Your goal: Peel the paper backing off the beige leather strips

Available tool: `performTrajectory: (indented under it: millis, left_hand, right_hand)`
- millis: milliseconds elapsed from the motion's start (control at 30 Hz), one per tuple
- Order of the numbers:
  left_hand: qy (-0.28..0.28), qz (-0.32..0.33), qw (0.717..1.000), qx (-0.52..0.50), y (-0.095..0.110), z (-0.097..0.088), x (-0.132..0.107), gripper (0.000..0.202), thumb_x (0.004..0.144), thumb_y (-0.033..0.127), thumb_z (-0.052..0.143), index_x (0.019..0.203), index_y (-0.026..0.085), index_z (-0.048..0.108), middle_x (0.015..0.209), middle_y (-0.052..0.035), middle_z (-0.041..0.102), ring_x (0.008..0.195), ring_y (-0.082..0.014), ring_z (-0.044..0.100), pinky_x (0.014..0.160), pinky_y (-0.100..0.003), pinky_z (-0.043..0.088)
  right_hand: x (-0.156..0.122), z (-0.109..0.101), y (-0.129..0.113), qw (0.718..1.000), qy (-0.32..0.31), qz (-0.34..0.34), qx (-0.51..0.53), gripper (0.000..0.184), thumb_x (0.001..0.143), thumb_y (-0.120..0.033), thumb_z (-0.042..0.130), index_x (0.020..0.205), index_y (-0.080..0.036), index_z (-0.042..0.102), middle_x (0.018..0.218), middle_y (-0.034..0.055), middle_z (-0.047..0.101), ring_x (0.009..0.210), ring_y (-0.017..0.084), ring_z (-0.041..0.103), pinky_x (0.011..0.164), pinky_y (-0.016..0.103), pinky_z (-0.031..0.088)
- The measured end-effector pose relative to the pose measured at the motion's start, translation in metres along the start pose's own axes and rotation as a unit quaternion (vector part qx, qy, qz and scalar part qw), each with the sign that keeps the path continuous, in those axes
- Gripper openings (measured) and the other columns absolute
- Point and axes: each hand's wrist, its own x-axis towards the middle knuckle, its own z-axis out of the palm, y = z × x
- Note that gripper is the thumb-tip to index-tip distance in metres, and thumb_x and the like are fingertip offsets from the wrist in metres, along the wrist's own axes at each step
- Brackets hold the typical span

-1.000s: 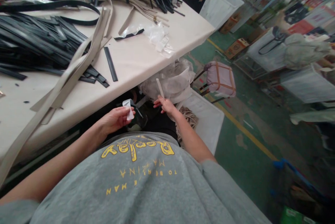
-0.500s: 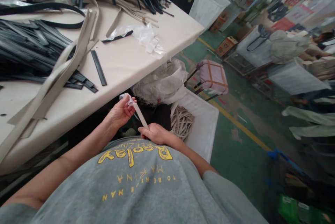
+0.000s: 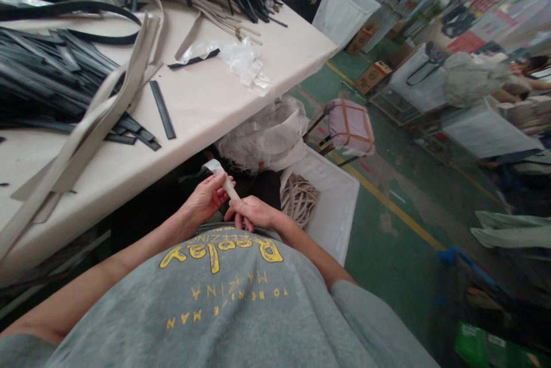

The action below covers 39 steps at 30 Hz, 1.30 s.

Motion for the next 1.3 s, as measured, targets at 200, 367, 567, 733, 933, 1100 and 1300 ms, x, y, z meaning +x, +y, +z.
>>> performTrajectory:
  millis: [200,367,567,733,933,1100,1300]
  left_hand:
    - [0.046,-0.079,0.994,-0.063,-0.006,-0.005,-0.013,0.020,0.101,0.012,0.052,0.086,0.013,0.064,0.075,-0.0036,0.073,0.059,-0.0102,0.069,0.055,-0.018,0.059]
    - [-0.024,-0.144,0.988,-0.041,-0.017,0.001,-0.017,0.019,0.101,0.016,0.053,0.087,0.011,0.065,0.074,-0.0064,0.073,0.056,-0.0130,0.070,0.056,-0.021,0.061]
    - [0.011,-0.129,0.989,-0.073,-0.013,0.001,-0.018,0.016,0.099,0.015,0.057,0.085,0.012,0.063,0.069,-0.0040,0.071,0.052,-0.0104,0.067,0.053,-0.019,0.059]
    - [-0.028,-0.154,0.986,-0.061,-0.015,0.009,-0.022,0.020,0.101,0.016,0.053,0.084,0.011,0.064,0.071,-0.0059,0.072,0.056,-0.0116,0.070,0.055,-0.019,0.059]
    - [0.012,-0.111,0.991,-0.074,-0.009,0.007,-0.020,0.019,0.099,0.014,0.056,0.083,0.012,0.064,0.066,-0.0031,0.068,0.052,-0.0101,0.066,0.051,-0.018,0.057]
    - [0.010,-0.120,0.989,-0.081,-0.008,0.010,-0.022,0.021,0.101,0.015,0.054,0.082,0.012,0.062,0.064,-0.0022,0.067,0.053,-0.0102,0.067,0.051,-0.018,0.057]
    - [0.001,-0.124,0.990,-0.062,-0.011,0.009,-0.019,0.017,0.099,0.013,0.057,0.083,0.012,0.063,0.066,-0.0035,0.068,0.053,-0.0105,0.067,0.052,-0.018,0.058]
  right_hand:
    - [-0.052,0.000,-0.024,0.952,0.231,-0.101,-0.174,0.041,0.097,-0.023,0.056,0.138,-0.022,0.058,0.079,-0.0024,0.071,0.060,0.010,0.062,0.067,0.023,0.048]
    - [-0.035,0.003,-0.038,0.927,0.264,-0.068,-0.257,0.041,0.100,-0.026,0.053,0.141,-0.019,0.057,0.077,-0.0007,0.072,0.070,0.013,0.065,0.072,0.025,0.045]
    - [-0.075,-0.005,-0.054,0.912,0.272,-0.111,-0.285,0.049,0.096,-0.027,0.059,0.145,-0.024,0.055,0.088,-0.0003,0.075,0.072,0.014,0.067,0.073,0.025,0.046]
    - [-0.066,-0.005,-0.061,0.872,0.330,-0.079,-0.353,0.044,0.096,-0.022,0.056,0.139,-0.024,0.061,0.087,0.0021,0.076,0.079,0.018,0.069,0.076,0.027,0.046]
    - [-0.074,-0.008,-0.059,0.889,0.311,-0.123,-0.312,0.049,0.095,-0.029,0.060,0.143,-0.023,0.057,0.091,0.0024,0.076,0.080,0.017,0.068,0.075,0.026,0.048]
    - [-0.083,-0.008,-0.063,0.864,0.371,-0.145,-0.309,0.043,0.096,-0.025,0.057,0.138,-0.024,0.061,0.083,0.0002,0.073,0.074,0.014,0.066,0.074,0.025,0.047]
    - [-0.056,-0.004,-0.063,0.877,0.327,-0.098,-0.340,0.044,0.094,-0.027,0.061,0.139,-0.024,0.062,0.089,0.0012,0.075,0.077,0.016,0.066,0.075,0.026,0.046]
